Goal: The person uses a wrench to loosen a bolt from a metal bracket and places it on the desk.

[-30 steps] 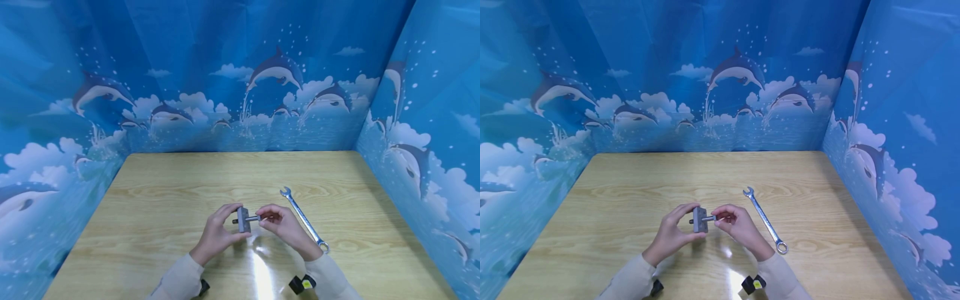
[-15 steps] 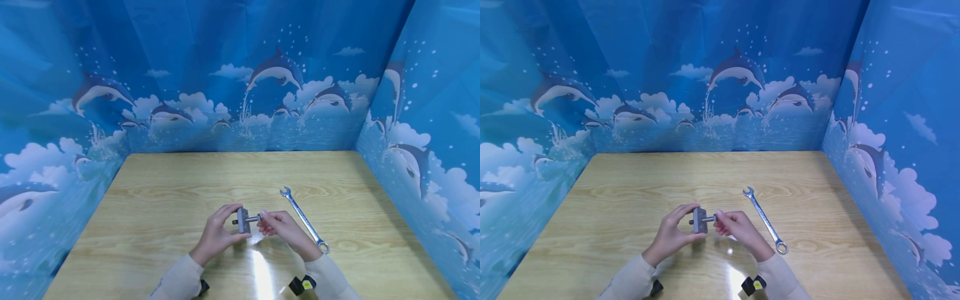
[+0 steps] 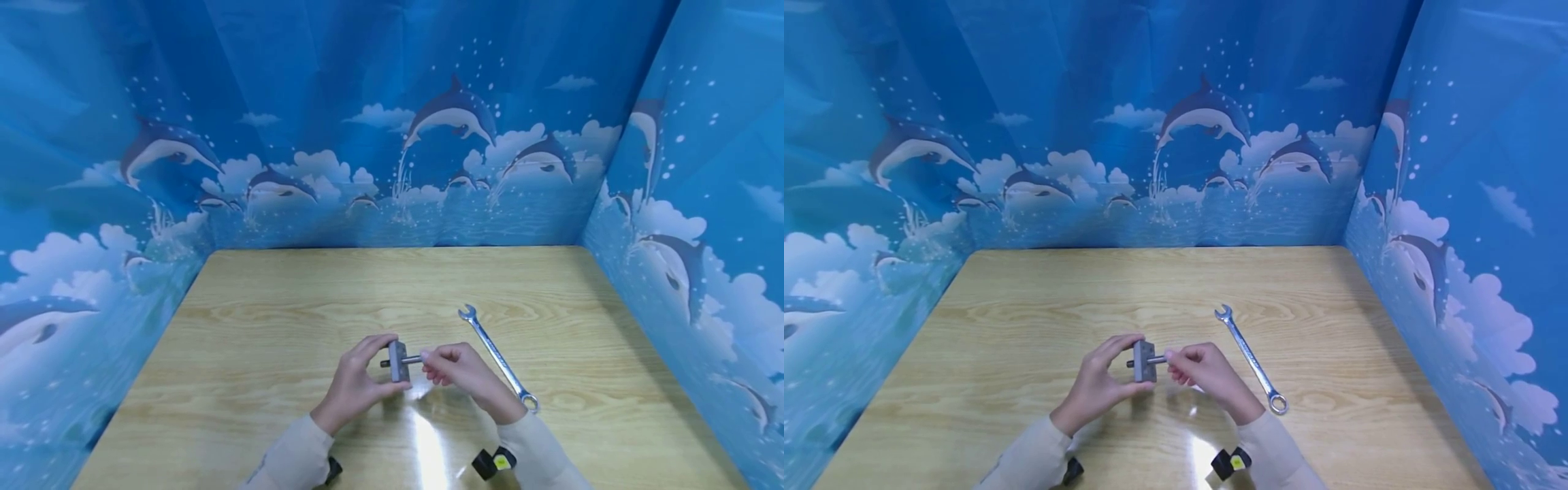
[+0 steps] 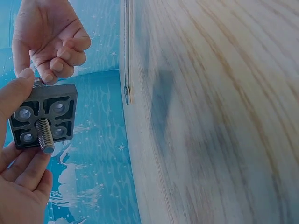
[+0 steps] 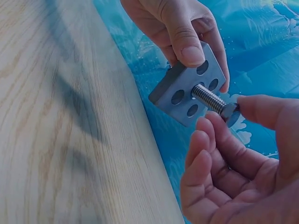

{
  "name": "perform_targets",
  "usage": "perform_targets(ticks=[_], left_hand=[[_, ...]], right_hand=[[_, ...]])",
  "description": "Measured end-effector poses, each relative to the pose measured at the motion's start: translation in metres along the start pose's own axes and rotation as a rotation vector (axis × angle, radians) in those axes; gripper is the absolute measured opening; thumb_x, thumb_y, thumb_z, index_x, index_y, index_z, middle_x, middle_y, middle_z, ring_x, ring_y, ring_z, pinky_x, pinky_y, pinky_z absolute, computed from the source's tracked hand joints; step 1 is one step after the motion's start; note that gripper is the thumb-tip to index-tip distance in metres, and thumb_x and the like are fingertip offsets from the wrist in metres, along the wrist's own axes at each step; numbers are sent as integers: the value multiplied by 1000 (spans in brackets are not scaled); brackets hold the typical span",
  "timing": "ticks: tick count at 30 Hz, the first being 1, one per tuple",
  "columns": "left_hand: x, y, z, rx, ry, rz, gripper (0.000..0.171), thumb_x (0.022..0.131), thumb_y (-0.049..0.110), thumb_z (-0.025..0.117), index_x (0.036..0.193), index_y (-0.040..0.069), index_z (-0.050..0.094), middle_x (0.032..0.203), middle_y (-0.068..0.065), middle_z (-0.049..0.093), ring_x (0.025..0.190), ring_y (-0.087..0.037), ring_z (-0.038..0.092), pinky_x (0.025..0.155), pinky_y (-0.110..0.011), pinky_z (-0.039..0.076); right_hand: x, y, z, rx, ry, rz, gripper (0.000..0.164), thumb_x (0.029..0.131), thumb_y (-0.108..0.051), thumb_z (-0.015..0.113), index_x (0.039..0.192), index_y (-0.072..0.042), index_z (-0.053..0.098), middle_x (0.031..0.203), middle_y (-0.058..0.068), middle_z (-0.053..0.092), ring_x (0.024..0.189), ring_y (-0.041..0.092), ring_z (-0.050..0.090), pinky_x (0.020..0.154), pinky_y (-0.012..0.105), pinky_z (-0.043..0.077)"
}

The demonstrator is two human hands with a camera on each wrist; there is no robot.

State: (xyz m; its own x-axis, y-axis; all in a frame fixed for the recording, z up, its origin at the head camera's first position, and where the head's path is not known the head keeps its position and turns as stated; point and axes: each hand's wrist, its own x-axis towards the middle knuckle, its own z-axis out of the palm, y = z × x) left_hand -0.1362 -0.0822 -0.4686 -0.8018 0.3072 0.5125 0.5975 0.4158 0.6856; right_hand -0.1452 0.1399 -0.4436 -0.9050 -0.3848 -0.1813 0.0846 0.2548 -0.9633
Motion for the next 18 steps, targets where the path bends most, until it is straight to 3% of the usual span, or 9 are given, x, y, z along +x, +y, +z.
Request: perform_targets(ticks=[7, 12, 18], left_hand=[[0, 2, -1, 10, 1, -11, 78, 60, 25, 90, 128, 10, 56, 124, -6, 62, 114, -18, 59, 101, -33, 50], [2, 4, -3, -5, 7, -21, 77, 60, 24, 90, 128, 10, 56, 123, -8, 63, 113, -18, 60, 101, -33, 50], [3, 4, -3, -13, 16, -6, 77, 61, 24, 90, 128, 10, 56, 122, -11, 63, 112, -20, 61, 100, -35, 51]], right_hand=[[0, 3, -2, -12, 20, -40, 30, 88, -18, 68, 106, 4, 64, 90, 6, 66, 80, 17, 62, 76, 32, 58], [0, 4, -2, -50, 77, -94, 30, 84, -13, 72, 109, 1, 66, 99, 11, 69, 86, 16, 63, 79, 23, 57], [0, 5, -1, -43, 102, -134, 28, 82, -10, 73, 107, 2, 66, 100, 15, 69, 84, 16, 64, 77, 22, 57]])
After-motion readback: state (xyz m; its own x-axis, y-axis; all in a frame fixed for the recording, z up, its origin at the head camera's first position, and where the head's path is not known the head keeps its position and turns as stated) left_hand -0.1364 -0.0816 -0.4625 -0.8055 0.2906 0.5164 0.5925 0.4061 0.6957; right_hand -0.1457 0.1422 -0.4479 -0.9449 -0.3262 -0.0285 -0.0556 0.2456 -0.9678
